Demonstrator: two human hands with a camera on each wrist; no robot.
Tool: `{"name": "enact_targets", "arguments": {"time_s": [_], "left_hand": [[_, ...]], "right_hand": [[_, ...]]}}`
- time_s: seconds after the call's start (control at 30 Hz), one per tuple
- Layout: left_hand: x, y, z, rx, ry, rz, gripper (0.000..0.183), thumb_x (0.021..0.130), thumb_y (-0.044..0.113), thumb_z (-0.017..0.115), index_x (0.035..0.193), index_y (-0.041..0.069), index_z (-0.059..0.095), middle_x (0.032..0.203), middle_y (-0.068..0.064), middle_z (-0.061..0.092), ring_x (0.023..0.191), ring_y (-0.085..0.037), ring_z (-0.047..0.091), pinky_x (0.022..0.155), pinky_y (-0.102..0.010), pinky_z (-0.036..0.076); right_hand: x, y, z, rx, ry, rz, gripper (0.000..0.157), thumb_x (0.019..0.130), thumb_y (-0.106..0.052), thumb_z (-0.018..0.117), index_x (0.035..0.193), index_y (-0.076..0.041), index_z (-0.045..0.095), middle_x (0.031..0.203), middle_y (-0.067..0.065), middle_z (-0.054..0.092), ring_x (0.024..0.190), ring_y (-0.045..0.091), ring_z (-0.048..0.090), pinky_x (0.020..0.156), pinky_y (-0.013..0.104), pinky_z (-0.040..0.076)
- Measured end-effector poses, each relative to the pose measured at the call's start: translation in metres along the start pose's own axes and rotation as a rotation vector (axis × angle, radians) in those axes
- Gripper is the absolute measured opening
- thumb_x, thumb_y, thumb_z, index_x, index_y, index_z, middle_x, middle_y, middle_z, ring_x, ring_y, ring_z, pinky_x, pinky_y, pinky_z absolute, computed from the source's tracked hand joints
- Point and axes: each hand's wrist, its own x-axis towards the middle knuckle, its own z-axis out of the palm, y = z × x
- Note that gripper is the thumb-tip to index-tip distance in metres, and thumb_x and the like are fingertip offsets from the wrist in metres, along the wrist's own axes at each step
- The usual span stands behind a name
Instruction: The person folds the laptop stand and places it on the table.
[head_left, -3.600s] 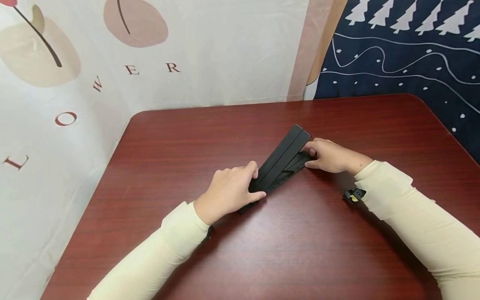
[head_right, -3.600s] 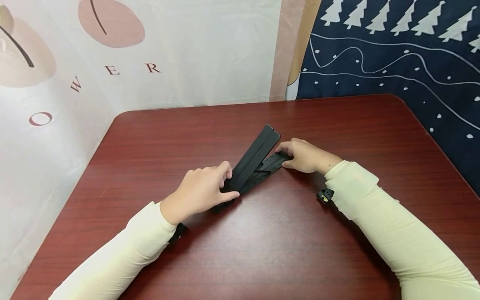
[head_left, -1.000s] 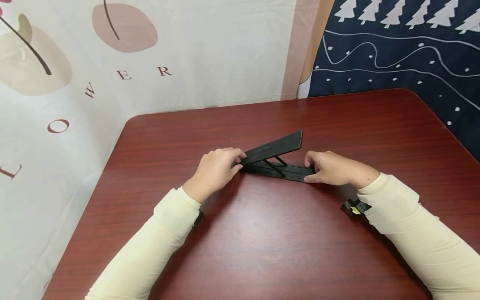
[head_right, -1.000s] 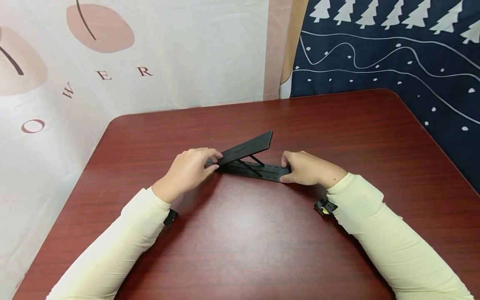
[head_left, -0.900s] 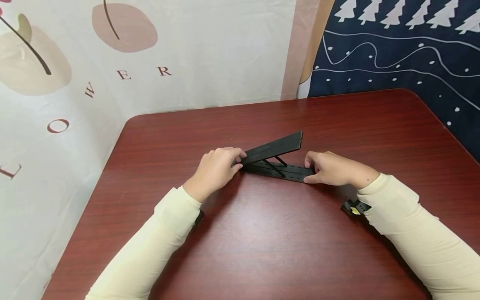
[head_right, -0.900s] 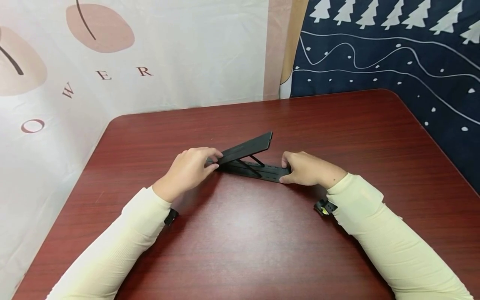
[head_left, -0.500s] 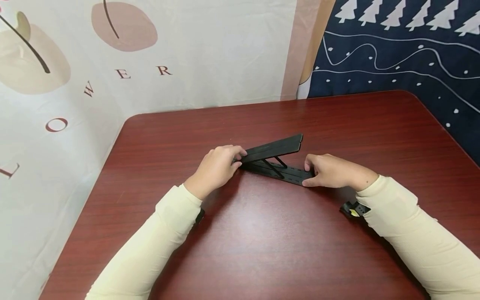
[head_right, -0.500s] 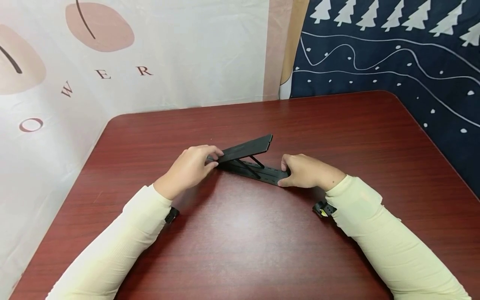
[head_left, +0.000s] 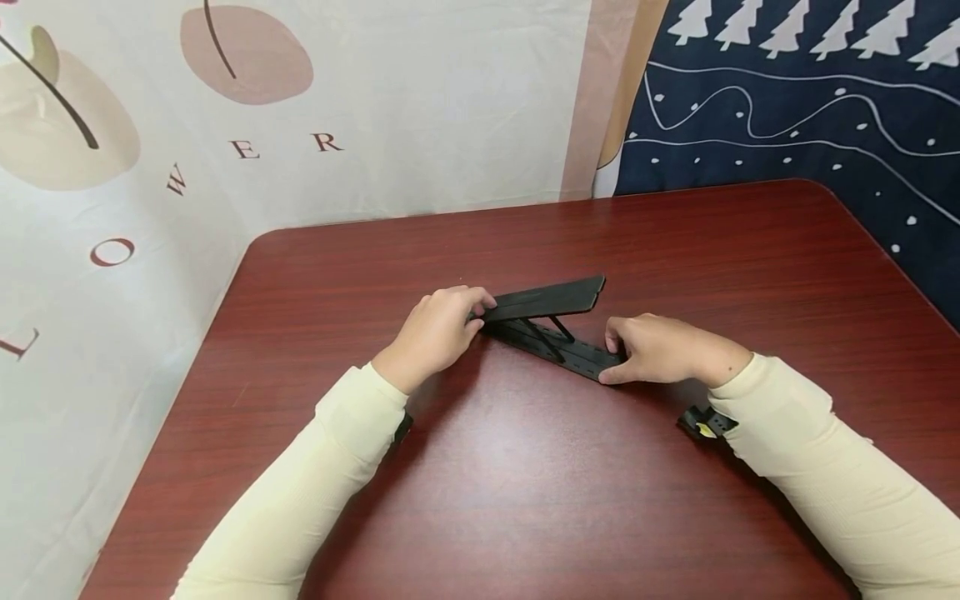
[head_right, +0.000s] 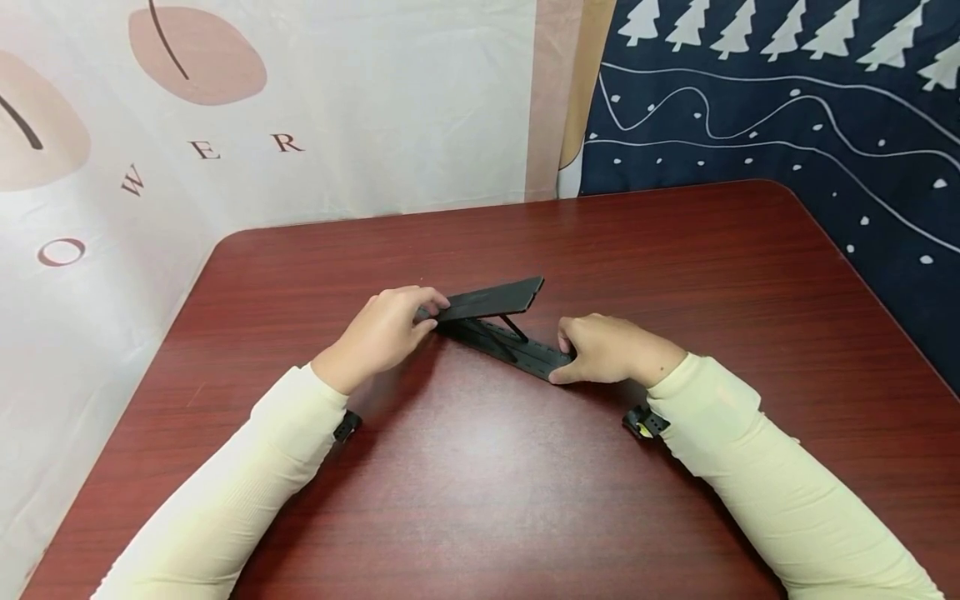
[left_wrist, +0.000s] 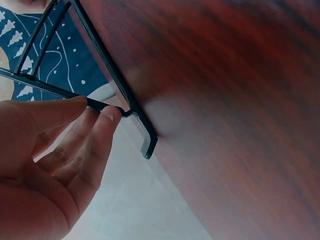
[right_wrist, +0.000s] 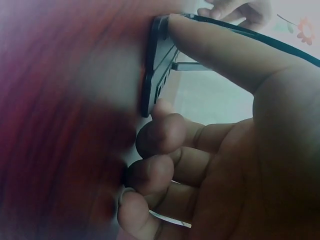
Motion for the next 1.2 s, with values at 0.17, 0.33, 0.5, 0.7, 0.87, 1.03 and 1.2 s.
{"name": "enact_targets", "arguments": {"time_s": [0.17, 0.33, 0.5, 0.7, 0.87, 1.03, 1.2], "left_hand": [[0.002, 0.001, 0.000, -0.007, -0.005, 0.008, 0.028, 0.093, 0.005, 0.068, 0.119, 0.014, 0.068, 0.107, -0.003, 0.071, 0.099, -0.020, 0.068, 0.089, -0.042, 0.053], [0.003, 0.002, 0.001, -0.003, -0.013, 0.011, 0.028, 0.093, 0.004, 0.067, 0.120, 0.014, 0.068, 0.108, -0.004, 0.070, 0.099, -0.021, 0.068, 0.089, -0.043, 0.052], [0.005, 0.002, 0.002, -0.004, -0.017, 0.022, 0.028, 0.094, 0.005, 0.066, 0.121, 0.014, 0.068, 0.112, -0.004, 0.070, 0.099, -0.020, 0.068, 0.089, -0.042, 0.052], [0.007, 0.003, 0.001, -0.010, -0.018, 0.026, 0.029, 0.093, 0.003, 0.066, 0.120, 0.013, 0.068, 0.112, -0.005, 0.070, 0.103, -0.020, 0.068, 0.091, -0.042, 0.053], [0.008, 0.003, 0.002, -0.019, -0.026, 0.022, 0.029, 0.094, 0.003, 0.065, 0.121, 0.014, 0.067, 0.114, -0.005, 0.070, 0.107, -0.020, 0.068, 0.094, -0.044, 0.052], [0.010, 0.003, 0.002, -0.027, -0.037, 0.018, 0.029, 0.094, 0.002, 0.065, 0.121, 0.014, 0.067, 0.115, -0.005, 0.069, 0.109, -0.021, 0.067, 0.095, -0.044, 0.051], [0.011, 0.005, 0.003, -0.037, -0.040, 0.020, 0.029, 0.094, 0.002, 0.064, 0.121, 0.014, 0.067, 0.115, -0.005, 0.069, 0.110, -0.021, 0.067, 0.097, -0.047, 0.050]], "right_hand": [[-0.001, -0.003, 0.003, -0.042, 0.002, -0.008, 0.037, 0.082, -0.037, 0.079, 0.090, -0.011, 0.054, 0.068, -0.002, 0.047, 0.058, 0.011, 0.041, 0.055, 0.028, 0.033], [-0.002, -0.007, 0.006, -0.058, -0.016, -0.007, 0.038, 0.082, -0.041, 0.079, 0.086, -0.014, 0.053, 0.067, -0.003, 0.045, 0.057, 0.011, 0.040, 0.053, 0.029, 0.031], [-0.004, -0.012, 0.008, -0.076, -0.010, -0.028, 0.034, 0.083, -0.041, 0.077, 0.081, -0.016, 0.053, 0.066, -0.005, 0.046, 0.058, 0.010, 0.041, 0.055, 0.028, 0.032], [-0.004, -0.016, 0.009, -0.091, -0.005, -0.047, 0.029, 0.086, -0.036, 0.075, 0.078, -0.018, 0.054, 0.066, -0.005, 0.048, 0.058, 0.009, 0.042, 0.056, 0.027, 0.034], [-0.004, -0.019, 0.012, -0.105, -0.005, -0.065, 0.030, 0.085, -0.037, 0.075, 0.074, -0.019, 0.053, 0.065, -0.007, 0.049, 0.058, 0.009, 0.044, 0.056, 0.027, 0.035], [-0.004, -0.021, 0.015, -0.109, 0.002, -0.099, 0.030, 0.084, -0.036, 0.076, 0.072, -0.020, 0.053, 0.063, -0.008, 0.048, 0.057, 0.008, 0.044, 0.054, 0.026, 0.036], [-0.007, -0.025, 0.018, -0.117, 0.014, -0.132, 0.032, 0.084, -0.035, 0.076, 0.069, -0.020, 0.052, 0.061, -0.009, 0.047, 0.056, 0.007, 0.043, 0.053, 0.025, 0.035]]}}
